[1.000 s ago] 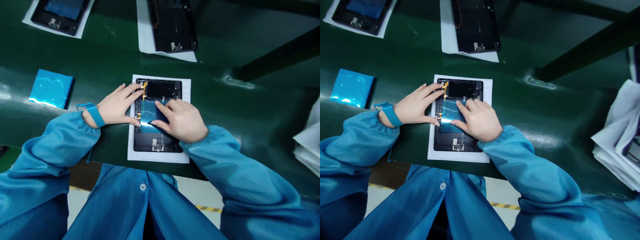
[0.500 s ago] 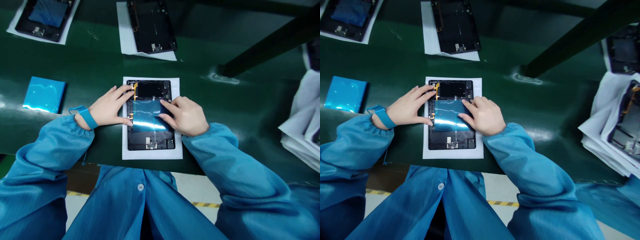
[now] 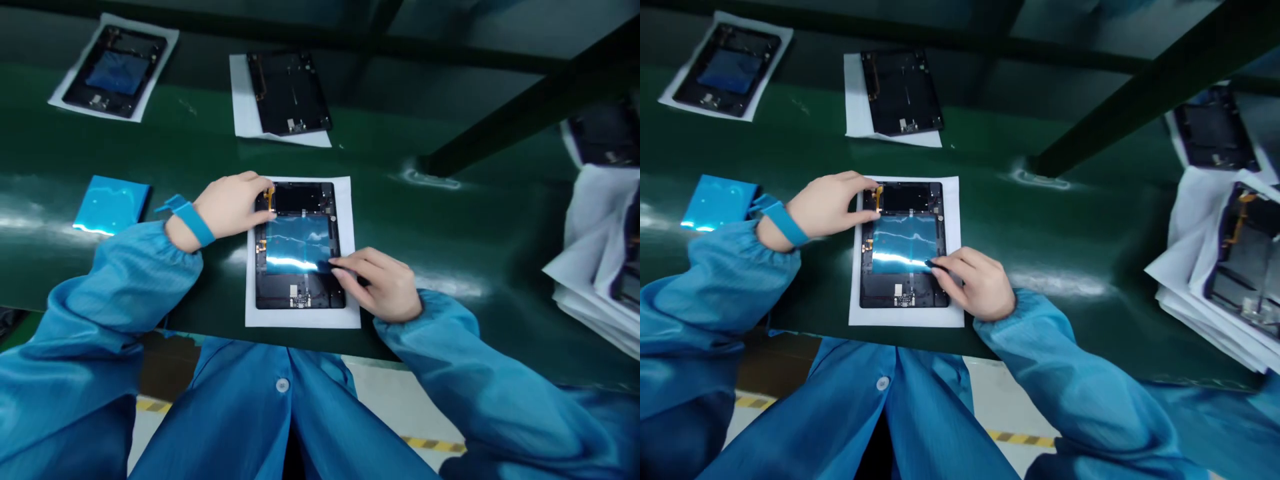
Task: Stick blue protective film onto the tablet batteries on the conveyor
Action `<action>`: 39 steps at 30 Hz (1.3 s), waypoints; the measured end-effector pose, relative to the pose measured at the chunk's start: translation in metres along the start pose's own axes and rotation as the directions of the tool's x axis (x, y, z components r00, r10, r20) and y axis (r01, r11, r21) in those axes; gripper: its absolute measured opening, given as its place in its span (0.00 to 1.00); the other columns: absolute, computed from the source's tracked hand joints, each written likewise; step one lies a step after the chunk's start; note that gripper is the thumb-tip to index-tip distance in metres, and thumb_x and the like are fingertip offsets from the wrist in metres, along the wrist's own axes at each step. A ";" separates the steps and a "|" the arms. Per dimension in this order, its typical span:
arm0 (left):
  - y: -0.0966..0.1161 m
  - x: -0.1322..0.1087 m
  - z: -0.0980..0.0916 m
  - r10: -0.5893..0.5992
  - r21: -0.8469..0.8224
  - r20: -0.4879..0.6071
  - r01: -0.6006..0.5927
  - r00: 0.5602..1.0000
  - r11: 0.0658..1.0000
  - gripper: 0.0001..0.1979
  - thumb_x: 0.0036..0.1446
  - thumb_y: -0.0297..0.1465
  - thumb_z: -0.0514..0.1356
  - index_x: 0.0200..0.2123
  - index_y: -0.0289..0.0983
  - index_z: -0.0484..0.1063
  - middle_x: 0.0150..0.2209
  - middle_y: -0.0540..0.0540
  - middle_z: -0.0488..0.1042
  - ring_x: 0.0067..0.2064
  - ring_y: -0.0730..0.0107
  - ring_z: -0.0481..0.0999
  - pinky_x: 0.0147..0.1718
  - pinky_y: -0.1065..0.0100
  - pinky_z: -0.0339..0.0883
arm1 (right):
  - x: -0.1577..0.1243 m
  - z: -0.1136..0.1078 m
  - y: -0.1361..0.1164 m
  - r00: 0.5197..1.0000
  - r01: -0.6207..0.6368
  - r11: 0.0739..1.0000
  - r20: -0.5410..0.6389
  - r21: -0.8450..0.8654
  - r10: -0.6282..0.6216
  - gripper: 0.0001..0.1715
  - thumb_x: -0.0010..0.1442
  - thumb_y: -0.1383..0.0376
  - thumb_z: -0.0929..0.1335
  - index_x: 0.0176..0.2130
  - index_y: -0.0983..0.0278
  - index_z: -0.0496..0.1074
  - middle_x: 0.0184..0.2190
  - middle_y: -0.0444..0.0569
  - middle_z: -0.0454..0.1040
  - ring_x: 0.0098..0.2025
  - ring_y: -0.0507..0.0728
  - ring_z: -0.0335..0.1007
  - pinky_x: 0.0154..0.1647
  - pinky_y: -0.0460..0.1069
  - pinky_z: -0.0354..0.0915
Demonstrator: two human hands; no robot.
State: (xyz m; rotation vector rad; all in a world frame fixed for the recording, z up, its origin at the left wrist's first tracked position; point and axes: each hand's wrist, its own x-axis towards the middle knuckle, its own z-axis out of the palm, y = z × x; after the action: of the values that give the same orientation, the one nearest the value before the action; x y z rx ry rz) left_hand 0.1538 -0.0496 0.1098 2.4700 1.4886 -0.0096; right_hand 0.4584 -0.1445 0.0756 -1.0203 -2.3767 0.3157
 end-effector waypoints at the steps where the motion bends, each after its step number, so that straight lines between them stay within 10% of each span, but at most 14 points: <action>1: 0.005 0.011 -0.002 -0.031 0.027 -0.022 0.031 0.999 0.999 0.23 0.66 0.40 0.59 0.60 0.36 0.70 0.57 0.40 0.73 0.56 0.49 0.75 0.55 0.52 0.70 | 0.000 0.005 0.000 0.992 -0.107 0.994 -0.064 -0.012 0.106 0.12 0.69 0.62 0.67 0.47 0.64 0.78 0.36 0.50 0.78 0.34 0.52 0.74 0.36 0.47 0.70; 5: 0.020 0.054 0.005 -0.101 0.115 -0.095 0.111 0.990 0.987 0.18 0.68 0.32 0.53 0.56 0.32 0.70 0.57 0.34 0.71 0.60 0.46 0.70 0.55 0.50 0.67 | -0.003 0.024 0.001 0.920 -0.371 0.922 -0.182 -0.115 0.347 0.20 0.67 0.57 0.67 0.54 0.64 0.75 0.42 0.53 0.77 0.36 0.56 0.74 0.38 0.51 0.73; 9: 0.021 0.078 0.018 -0.035 0.134 -0.034 0.039 0.999 0.990 0.17 0.69 0.33 0.52 0.56 0.31 0.69 0.53 0.33 0.73 0.57 0.48 0.73 0.52 0.54 0.67 | -0.007 0.037 0.002 0.926 -0.364 0.913 -0.178 -0.184 0.334 0.24 0.67 0.57 0.66 0.58 0.66 0.71 0.46 0.58 0.75 0.45 0.62 0.75 0.47 0.56 0.74; 16: 0.009 0.075 0.021 0.065 0.151 -0.016 -0.062 0.998 0.987 0.12 0.70 0.32 0.51 0.47 0.34 0.73 0.47 0.38 0.76 0.50 0.55 0.77 0.45 0.61 0.68 | -0.011 0.048 -0.001 0.932 -0.342 0.918 -0.198 -0.200 0.304 0.26 0.68 0.59 0.65 0.61 0.65 0.68 0.50 0.62 0.73 0.49 0.65 0.74 0.48 0.60 0.75; 20: 0.012 0.059 0.008 0.052 0.140 -0.123 -0.034 0.991 0.990 0.14 0.72 0.33 0.47 0.48 0.36 0.71 0.48 0.39 0.75 0.47 0.55 0.77 0.38 0.60 0.67 | -0.012 0.044 0.006 0.818 -0.512 0.855 -0.254 0.085 0.516 0.41 0.64 0.51 0.68 0.68 0.66 0.59 0.58 0.66 0.68 0.32 0.56 0.72 0.41 0.59 0.76; 23: 0.014 0.049 -0.008 0.026 0.111 -0.200 -0.003 0.979 0.994 0.16 0.74 0.35 0.44 0.49 0.38 0.69 0.44 0.41 0.76 0.41 0.58 0.78 0.34 0.62 0.65 | -0.008 0.032 0.015 0.731 -0.621 0.669 -0.006 0.409 0.682 0.42 0.61 0.45 0.70 0.63 0.66 0.66 0.47 0.58 0.77 0.26 0.54 0.70 0.35 0.56 0.75; 27: 0.010 0.049 -0.030 0.022 0.061 -0.307 -0.004 0.951 0.998 0.16 0.74 0.36 0.43 0.50 0.38 0.69 0.46 0.42 0.76 0.44 0.58 0.77 0.37 0.62 0.66 | 0.008 0.019 0.017 0.746 -0.617 0.507 0.241 0.602 0.621 0.28 0.59 0.42 0.70 0.38 0.64 0.77 0.32 0.51 0.78 0.33 0.59 0.75 0.36 0.52 0.72; 31: -0.017 0.066 -0.043 -0.124 -0.198 -0.488 0.029 0.864 0.980 0.12 0.71 0.37 0.50 0.46 0.38 0.69 0.43 0.44 0.77 0.44 0.62 0.77 0.44 0.64 0.68 | 0.033 0.017 0.024 0.758 -0.575 0.637 0.041 0.513 0.651 0.28 0.60 0.42 0.68 0.30 0.64 0.75 0.25 0.47 0.73 0.28 0.56 0.68 0.29 0.50 0.65; 35: -0.063 0.091 -0.035 -0.573 -0.347 -0.427 0.458 0.699 0.818 0.17 0.69 0.42 0.53 0.50 0.35 0.69 0.50 0.37 0.76 0.53 0.55 0.75 0.54 0.60 0.67 | 0.074 0.012 0.069 0.734 -0.583 0.706 -0.112 0.402 0.670 0.29 0.60 0.43 0.66 0.31 0.65 0.76 0.25 0.47 0.71 0.29 0.55 0.65 0.30 0.49 0.61; 39: -0.096 0.113 -0.012 -0.756 -0.337 -0.343 0.679 0.557 0.652 0.29 0.62 0.48 0.60 0.54 0.27 0.67 0.58 0.20 0.68 0.60 0.35 0.68 0.57 0.43 0.63 | 0.131 -0.004 0.140 0.666 -0.633 0.700 -0.229 0.331 0.710 0.28 0.61 0.45 0.65 0.32 0.67 0.75 0.25 0.47 0.69 0.29 0.54 0.62 0.30 0.49 0.59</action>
State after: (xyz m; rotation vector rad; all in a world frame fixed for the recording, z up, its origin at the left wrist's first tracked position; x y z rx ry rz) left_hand 0.1224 0.0939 0.0849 1.5933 2.5001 0.5617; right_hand 0.4697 0.0465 0.0721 -1.6738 -1.5195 0.6040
